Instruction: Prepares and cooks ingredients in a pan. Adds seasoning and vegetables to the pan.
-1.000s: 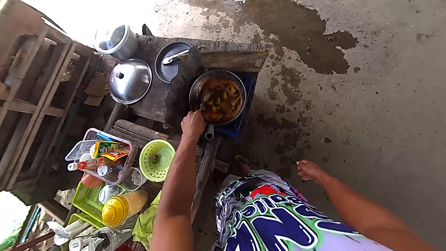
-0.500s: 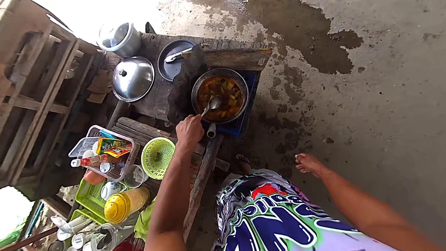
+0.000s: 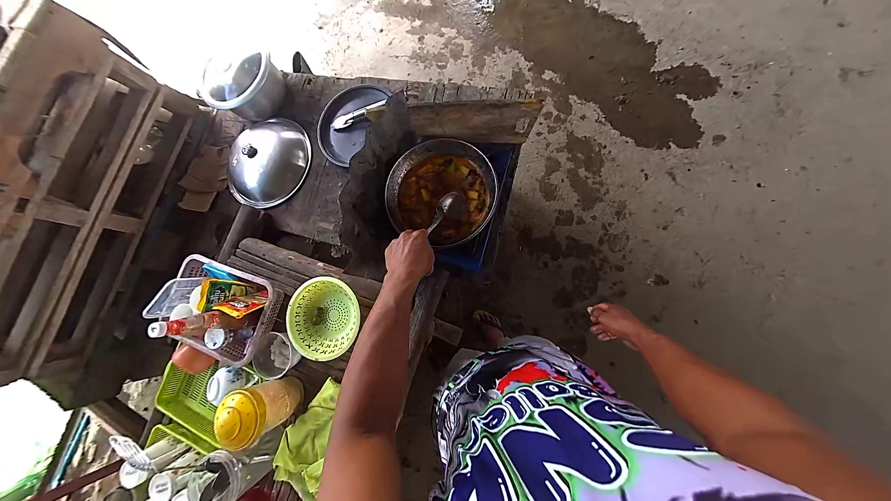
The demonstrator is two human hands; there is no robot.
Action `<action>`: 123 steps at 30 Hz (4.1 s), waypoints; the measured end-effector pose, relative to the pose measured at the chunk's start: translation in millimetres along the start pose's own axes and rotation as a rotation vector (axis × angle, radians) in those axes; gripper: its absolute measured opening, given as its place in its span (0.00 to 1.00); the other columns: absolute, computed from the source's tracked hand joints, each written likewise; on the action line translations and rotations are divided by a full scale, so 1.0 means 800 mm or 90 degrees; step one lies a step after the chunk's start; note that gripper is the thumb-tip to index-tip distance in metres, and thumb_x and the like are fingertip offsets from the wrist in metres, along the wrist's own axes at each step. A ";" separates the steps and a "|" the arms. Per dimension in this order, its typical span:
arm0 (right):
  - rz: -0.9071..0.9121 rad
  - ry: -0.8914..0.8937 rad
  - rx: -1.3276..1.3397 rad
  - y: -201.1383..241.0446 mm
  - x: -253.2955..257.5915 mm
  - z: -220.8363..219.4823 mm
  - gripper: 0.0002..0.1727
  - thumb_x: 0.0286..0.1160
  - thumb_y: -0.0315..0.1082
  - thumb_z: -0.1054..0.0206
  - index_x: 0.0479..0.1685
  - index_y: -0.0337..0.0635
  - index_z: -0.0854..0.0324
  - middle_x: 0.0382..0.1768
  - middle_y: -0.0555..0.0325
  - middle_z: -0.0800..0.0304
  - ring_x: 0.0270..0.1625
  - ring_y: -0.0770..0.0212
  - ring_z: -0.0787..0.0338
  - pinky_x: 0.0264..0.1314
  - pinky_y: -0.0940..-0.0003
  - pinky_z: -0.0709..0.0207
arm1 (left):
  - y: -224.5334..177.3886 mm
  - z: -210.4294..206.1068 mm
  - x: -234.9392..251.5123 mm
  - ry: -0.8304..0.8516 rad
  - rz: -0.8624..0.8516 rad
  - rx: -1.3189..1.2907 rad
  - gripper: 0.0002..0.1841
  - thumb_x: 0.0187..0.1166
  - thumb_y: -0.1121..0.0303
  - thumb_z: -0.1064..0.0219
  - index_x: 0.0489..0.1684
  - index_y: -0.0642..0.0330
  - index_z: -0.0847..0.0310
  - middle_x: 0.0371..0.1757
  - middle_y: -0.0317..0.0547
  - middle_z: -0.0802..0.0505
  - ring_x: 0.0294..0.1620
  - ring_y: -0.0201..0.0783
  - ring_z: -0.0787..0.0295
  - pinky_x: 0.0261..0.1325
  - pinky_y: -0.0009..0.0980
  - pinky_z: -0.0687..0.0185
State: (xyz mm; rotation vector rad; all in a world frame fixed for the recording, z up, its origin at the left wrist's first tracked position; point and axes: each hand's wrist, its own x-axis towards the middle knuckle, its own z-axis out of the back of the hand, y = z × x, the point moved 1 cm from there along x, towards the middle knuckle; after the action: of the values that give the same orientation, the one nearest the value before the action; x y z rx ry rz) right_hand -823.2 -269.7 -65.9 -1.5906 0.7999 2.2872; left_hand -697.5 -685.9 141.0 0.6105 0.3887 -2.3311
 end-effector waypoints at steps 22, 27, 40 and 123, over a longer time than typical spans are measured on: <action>0.228 -0.070 0.164 0.294 0.086 -0.076 0.34 0.96 0.56 0.61 0.67 0.34 0.21 0.47 0.42 0.16 0.41 0.52 0.16 0.48 0.53 0.20 | 0.025 0.006 0.002 0.033 0.170 0.003 0.25 0.89 0.66 0.49 0.86 0.48 0.29 0.75 0.60 0.16 0.64 0.61 0.11 0.63 0.61 0.17; 0.125 0.018 -0.069 0.184 0.054 -0.109 0.37 0.96 0.57 0.64 0.62 0.28 0.23 0.41 0.42 0.21 0.35 0.53 0.23 0.43 0.53 0.25 | 0.024 0.006 -0.016 -0.047 0.160 -0.066 0.23 0.92 0.63 0.52 0.85 0.52 0.30 0.66 0.60 0.12 0.56 0.60 0.08 0.56 0.58 0.15; 0.382 0.424 -0.636 0.190 -0.062 -0.236 0.28 0.93 0.48 0.47 0.76 0.33 0.25 0.69 0.32 0.18 0.72 0.36 0.18 0.77 0.36 0.30 | 0.059 -0.040 -0.077 -0.107 0.109 -0.368 0.21 0.95 0.62 0.52 0.79 0.59 0.26 0.50 0.62 0.07 0.54 0.60 0.08 0.59 0.60 0.16; 0.526 0.681 0.286 0.181 -0.285 -0.249 0.12 0.73 0.27 0.33 0.53 0.46 0.16 0.40 0.53 0.05 0.36 0.62 0.07 0.41 0.68 0.11 | 0.116 -0.173 -0.425 -0.328 0.206 -0.411 0.21 0.90 0.66 0.44 0.79 0.58 0.23 0.41 0.59 0.07 0.40 0.54 0.09 0.50 0.56 0.14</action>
State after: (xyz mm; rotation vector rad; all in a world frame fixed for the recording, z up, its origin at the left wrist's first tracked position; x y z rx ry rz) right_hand -651.4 -475.7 135.9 -2.4689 2.3475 1.1636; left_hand -367.6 -507.9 192.1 -0.2243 0.6907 -1.8095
